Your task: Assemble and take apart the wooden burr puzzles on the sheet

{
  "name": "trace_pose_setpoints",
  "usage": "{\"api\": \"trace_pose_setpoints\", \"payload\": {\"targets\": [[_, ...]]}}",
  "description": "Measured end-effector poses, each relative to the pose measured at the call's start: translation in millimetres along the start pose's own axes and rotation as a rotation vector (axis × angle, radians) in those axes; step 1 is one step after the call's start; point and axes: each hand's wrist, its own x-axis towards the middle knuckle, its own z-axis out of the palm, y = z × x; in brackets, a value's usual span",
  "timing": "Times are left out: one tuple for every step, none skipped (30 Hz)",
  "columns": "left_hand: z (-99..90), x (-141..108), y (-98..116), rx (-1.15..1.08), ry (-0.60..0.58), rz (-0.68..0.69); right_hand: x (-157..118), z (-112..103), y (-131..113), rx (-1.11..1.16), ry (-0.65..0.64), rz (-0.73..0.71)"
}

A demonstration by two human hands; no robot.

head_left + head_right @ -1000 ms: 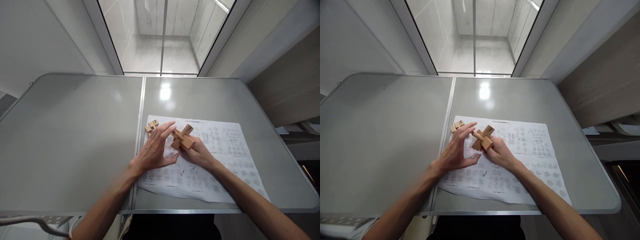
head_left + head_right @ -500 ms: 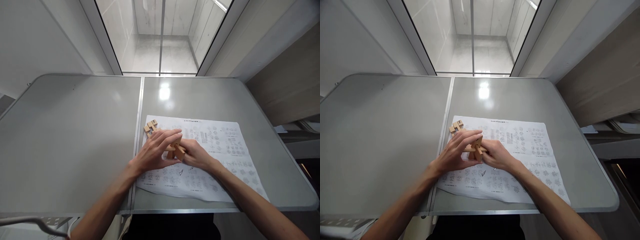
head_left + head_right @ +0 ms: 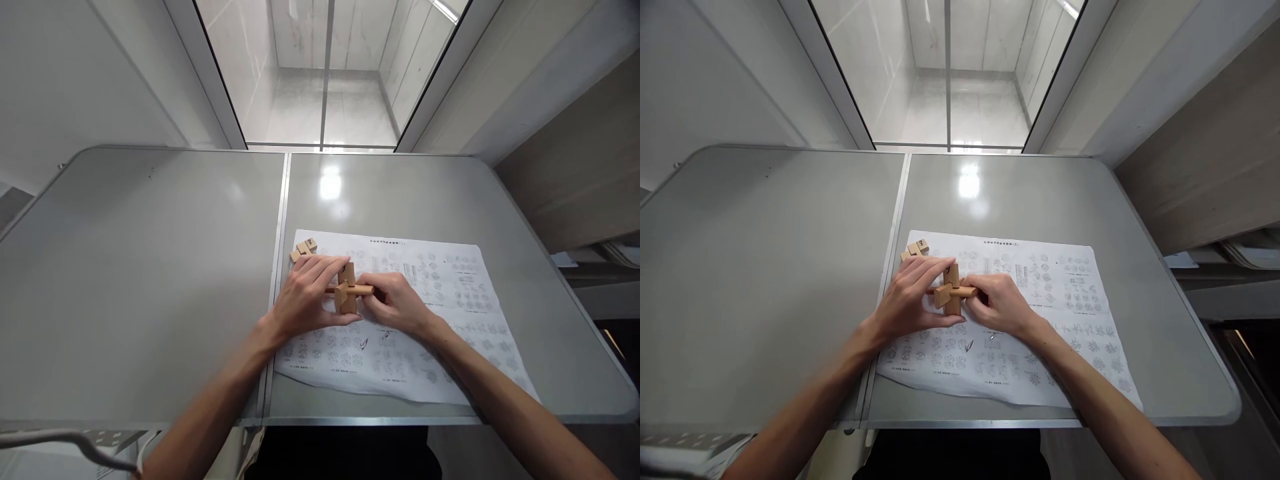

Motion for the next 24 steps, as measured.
{"api": "trace_pose_setpoints", "payload": {"targets": [[-0.1, 0.2, 0.3, 0.011, 0.002, -0.01, -0.4, 0.1, 0.6, -0.007, 0.009, 0.003], [-0.3, 0.6, 0.9, 0.018, 0.002, -0.022, -0.8, 0.3, 1.3, -0.011, 0.02, 0.005], [-0.6, 1.1, 1.6, 0.023, -0.001, -0.035, -1.3, 0.6, 2.0, -0.015, 0.034, 0.005], [-1.0, 1.7, 2.5, 0.025, -0.007, -0.05, -1.7, 0.9, 2.5, -0.02, 0.052, 0.0], [-1.4, 2.4, 3.4, 0.027, -0.013, -0.067, -2.1, 1.2, 2.9, -0.024, 0.074, -0.009], [-1.7, 3.0, 4.2, 0.029, -0.021, -0.083, -2.4, 1.6, 3.1, -0.029, 0.096, -0.024], [-2.0, 3.6, 4.9, 0.031, -0.026, -0.096, -2.5, 1.9, 3.2, -0.035, 0.118, -0.042], [-2.2, 4.0, 5.4, 0.033, -0.03, -0.106, -2.7, 2.2, 3.3, -0.04, 0.138, -0.063], [-2.2, 4.3, 5.7, 0.036, -0.031, -0.113, -2.8, 2.5, 3.3, -0.045, 0.157, -0.085], [-2.1, 4.4, 5.8, 0.039, -0.031, -0.119, -2.9, 2.8, 3.4, -0.05, 0.17, -0.108], [-1.8, 4.3, 5.7, 0.042, -0.025, -0.121, -3.1, 3.1, 3.5, -0.055, 0.18, -0.128], [-1.3, 4.2, 5.5, 0.043, -0.019, -0.12, -3.2, 3.4, 3.7, -0.06, 0.187, -0.144], [-0.8, 4.0, 5.2, 0.042, -0.013, -0.116, -3.4, 3.6, 3.9, -0.063, 0.19, -0.153], [-0.3, 3.8, 4.9, 0.04, -0.008, -0.111, -3.4, 3.8, 4.1, -0.062, 0.188, -0.158], [0.1, 3.6, 4.5, 0.037, -0.005, -0.106, -3.4, 3.9, 4.2, -0.058, 0.186, -0.155], [0.3, 3.4, 4.2, 0.035, -0.007, -0.103, -3.2, 4.0, 4.1, -0.049, 0.184, -0.149], [0.4, 3.3, 3.7, 0.032, -0.015, -0.103, -2.8, 4.0, 4.0, -0.038, 0.185, -0.142], [0.3, 3.1, 3.3, 0.03, -0.027, -0.106, -2.4, 4.1, 3.8, -0.027, 0.189, -0.133], [0.0, 3.0, 2.7, 0.03, -0.038, -0.11, -1.9, 4.2, 3.7, -0.017, 0.195, -0.124], [-0.3, 2.8, 2.0, 0.031, -0.05, -0.113, -1.4, 4.4, 3.6, -0.01, 0.203, -0.114], [-0.7, 2.7, 1.3, 0.034, -0.059, -0.113, -0.9, 4.6, 3.6, -0.003, 0.213, -0.106], [-1.0, 2.5, 0.6, 0.037, -0.063, -0.112, -0.6, 4.7, 3.7, 0.005, 0.22, -0.099], [-1.3, 2.3, 0.0, 0.04, -0.066, -0.113, -0.3, 4.9, 3.8, 0.014, 0.225, -0.092], [-1.5, 2.2, -0.4, 0.043, -0.069, -0.115, -0.1, 4.9, 4.0, 0.027, 0.227, -0.085]]}}
